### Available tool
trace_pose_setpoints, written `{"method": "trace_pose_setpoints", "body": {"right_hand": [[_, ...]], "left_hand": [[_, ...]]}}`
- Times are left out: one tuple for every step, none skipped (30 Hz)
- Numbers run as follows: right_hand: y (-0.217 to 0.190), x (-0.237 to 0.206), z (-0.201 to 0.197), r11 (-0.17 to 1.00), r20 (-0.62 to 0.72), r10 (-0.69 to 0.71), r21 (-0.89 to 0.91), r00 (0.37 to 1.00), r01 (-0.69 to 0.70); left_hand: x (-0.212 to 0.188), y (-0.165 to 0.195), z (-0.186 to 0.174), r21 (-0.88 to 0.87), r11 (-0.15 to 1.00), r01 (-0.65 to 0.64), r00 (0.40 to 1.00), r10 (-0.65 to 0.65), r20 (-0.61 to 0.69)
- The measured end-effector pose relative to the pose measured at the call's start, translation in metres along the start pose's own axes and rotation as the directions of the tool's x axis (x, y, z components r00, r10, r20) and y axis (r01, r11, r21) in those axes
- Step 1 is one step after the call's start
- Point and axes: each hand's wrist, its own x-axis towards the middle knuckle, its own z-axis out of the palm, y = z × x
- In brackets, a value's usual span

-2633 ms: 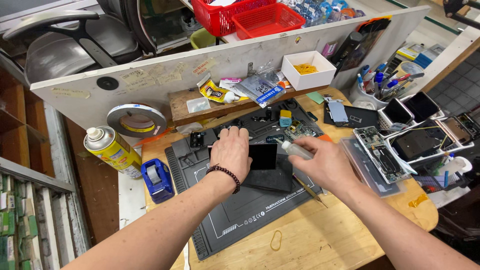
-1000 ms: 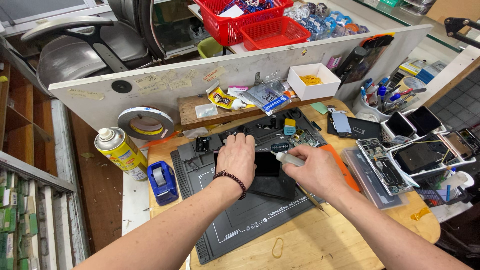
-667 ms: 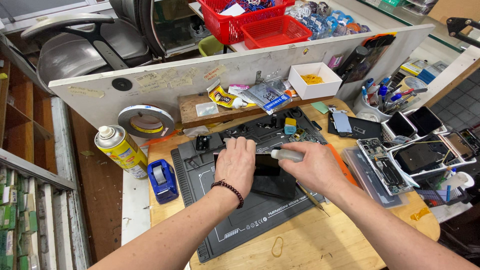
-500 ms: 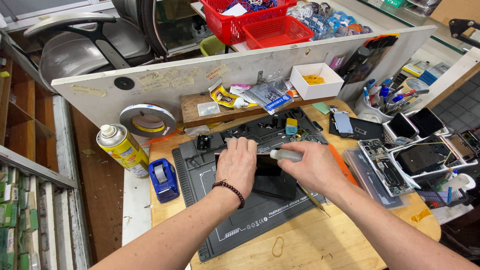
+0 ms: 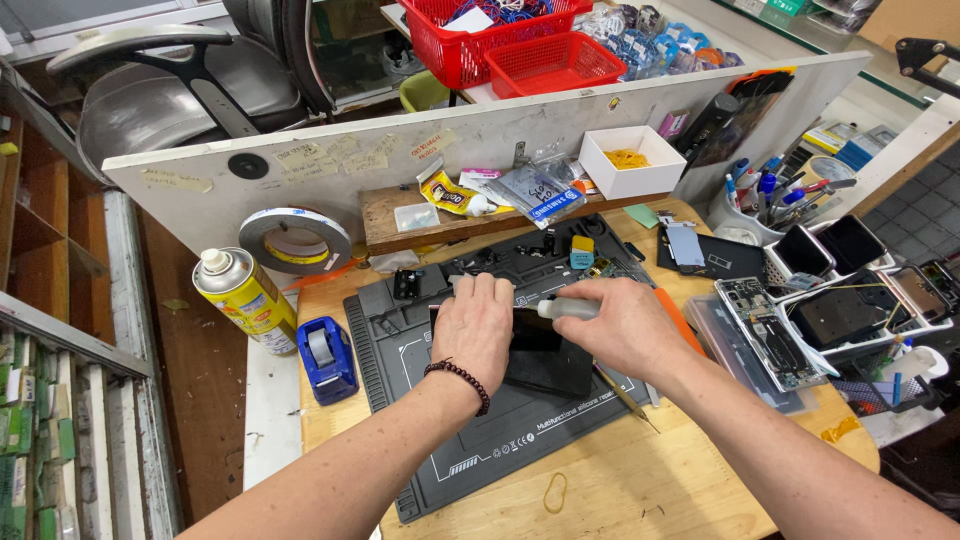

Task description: The person uses a metal spudger and an orange plastic pry tool to separate the screen from the smartphone chassis. They apply liquid from a small bottle along the seam, then continue prying around the edges to release the display assembly.

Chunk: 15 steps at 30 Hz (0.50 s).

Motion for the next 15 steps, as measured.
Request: {"method": "trace_pose_setpoints", "body": {"right_hand": [[-0.0008,0.0006,-0.001,1.0,0.006,0.016,-0.008,1.0,-0.016],[-0.0013,0.0013,-0.0016,1.0,0.005,0.006,-0.011,1.0,-0.006],[-0.0016,0.0019,-0.002,1.0,0.004,-0.005,-0.013,1.0,0.005],[-0.0015,0.0024,-0.002,1.0,0.004,-0.014,-0.015,1.0,0.014],[-0.0011,0.0027,-0.0017,1.0,0.004,-0.009,-0.016,1.0,0.01],[-0.0004,0.0031,-0.0014,1.0,0.004,-0.005,-0.017,1.0,0.005],[0.0003,0.0034,-0.0009,1.0,0.005,0.0,-0.018,1.0,0.0],[0.001,0.0038,-0.0005,1.0,0.001,-0.009,-0.024,1.0,0.009],[0.0016,0.0043,-0.0003,0.999,-0.003,-0.018,-0.03,1.0,0.018],[0.002,0.0046,-0.0001,0.999,-0.006,-0.029,-0.035,1.0,0.028],[0.0021,0.0047,-0.0004,0.999,-0.003,-0.028,-0.033,1.0,0.028],[0.0024,0.0045,-0.0013,0.999,-0.001,-0.026,-0.03,1.0,0.026],[0.0022,0.0041,-0.0021,0.999,0.0,-0.024,-0.027,1.0,0.024],[0.0019,0.0036,-0.0038,0.999,-0.004,-0.023,-0.028,1.0,0.023],[0.0018,0.0027,-0.0062,0.999,-0.008,-0.024,-0.029,1.0,0.024]], "left_hand": [[0.0001,0.0001,-0.0005,0.001,1.0,0.0,1.0,0.0,0.001],[0.0003,0.0001,-0.0007,0.002,1.0,0.0,1.0,0.0,0.005],[0.0004,0.0002,-0.0008,0.003,1.0,0.001,1.0,-0.001,0.01],[0.0003,0.0002,-0.0008,0.003,1.0,0.001,1.0,-0.001,0.015],[0.0004,0.0001,-0.0007,-0.003,1.0,0.0,1.0,0.0,0.008],[0.0006,0.0,-0.0005,-0.008,1.0,0.0,1.0,0.0,0.001],[0.0007,-0.0002,-0.0003,-0.014,1.0,-0.001,1.0,0.001,-0.006],[0.0008,0.0001,0.0,-0.01,1.0,0.001,1.0,-0.001,-0.006],[0.0009,0.0003,0.0004,-0.006,1.0,0.003,1.0,-0.003,-0.005],[0.0009,0.0,0.0006,-0.001,1.0,0.006,1.0,-0.006,-0.005],[0.0007,-0.0003,0.0007,-0.008,1.0,0.006,1.0,-0.006,-0.006],[0.0007,-0.0005,0.0009,-0.016,1.0,0.004,1.0,-0.004,-0.008],[0.0007,-0.0009,0.001,-0.023,1.0,0.001,1.0,-0.001,-0.009],[0.0007,-0.0009,0.0012,-0.024,1.0,0.0,1.0,0.0,-0.01],[0.0006,-0.0008,0.0015,-0.024,1.0,0.001,1.0,-0.001,-0.011]]}}
